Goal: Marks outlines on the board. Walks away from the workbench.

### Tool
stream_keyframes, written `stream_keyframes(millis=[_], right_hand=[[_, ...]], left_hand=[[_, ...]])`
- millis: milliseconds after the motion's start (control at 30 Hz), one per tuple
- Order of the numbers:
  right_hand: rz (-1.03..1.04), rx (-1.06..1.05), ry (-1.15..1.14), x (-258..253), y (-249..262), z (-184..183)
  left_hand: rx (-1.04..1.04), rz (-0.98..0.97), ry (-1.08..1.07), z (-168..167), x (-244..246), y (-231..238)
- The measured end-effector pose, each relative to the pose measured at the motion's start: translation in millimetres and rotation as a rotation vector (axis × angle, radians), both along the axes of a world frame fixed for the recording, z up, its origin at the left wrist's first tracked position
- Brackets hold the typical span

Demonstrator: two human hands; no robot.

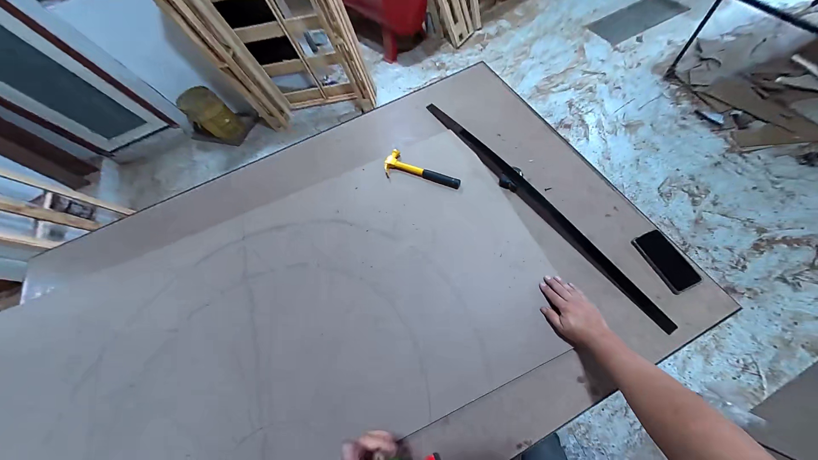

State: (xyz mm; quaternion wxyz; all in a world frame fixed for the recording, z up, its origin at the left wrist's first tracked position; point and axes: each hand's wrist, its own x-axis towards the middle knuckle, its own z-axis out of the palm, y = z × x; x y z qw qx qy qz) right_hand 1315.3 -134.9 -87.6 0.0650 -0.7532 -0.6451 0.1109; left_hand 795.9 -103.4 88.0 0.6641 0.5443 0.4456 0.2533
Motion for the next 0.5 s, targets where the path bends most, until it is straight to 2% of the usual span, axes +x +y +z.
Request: stream_keyframes(millis=[100, 233, 300, 367, 500], right_hand=[[-0.041, 0.054, 0.026, 25.1, 26.0, -11.0], [-0.185, 0.074, 0.09, 29.6, 25.6, -20.2], [-0.193, 0.072, 0.105, 31.8, 26.6, -22.4], [-0.186, 0.079, 0.114, 32.7, 27.2, -24.3], [-0.176, 0.054, 0.127, 33.7, 28.3, -21.5]], left_hand=[[-0.03, -0.035, 0.263, -14.3, 85.5, 30.0], [0.051, -0.047, 0.261, -67.8, 187.3, 92.1], [0.114, -0.014, 0.433, -89.5, 228.7, 116.7], [0.121, -0.008, 0.536, -106.4, 255.2, 137.3], [0.125, -0.019, 0.442, -126.7, 267.7, 173.8]])
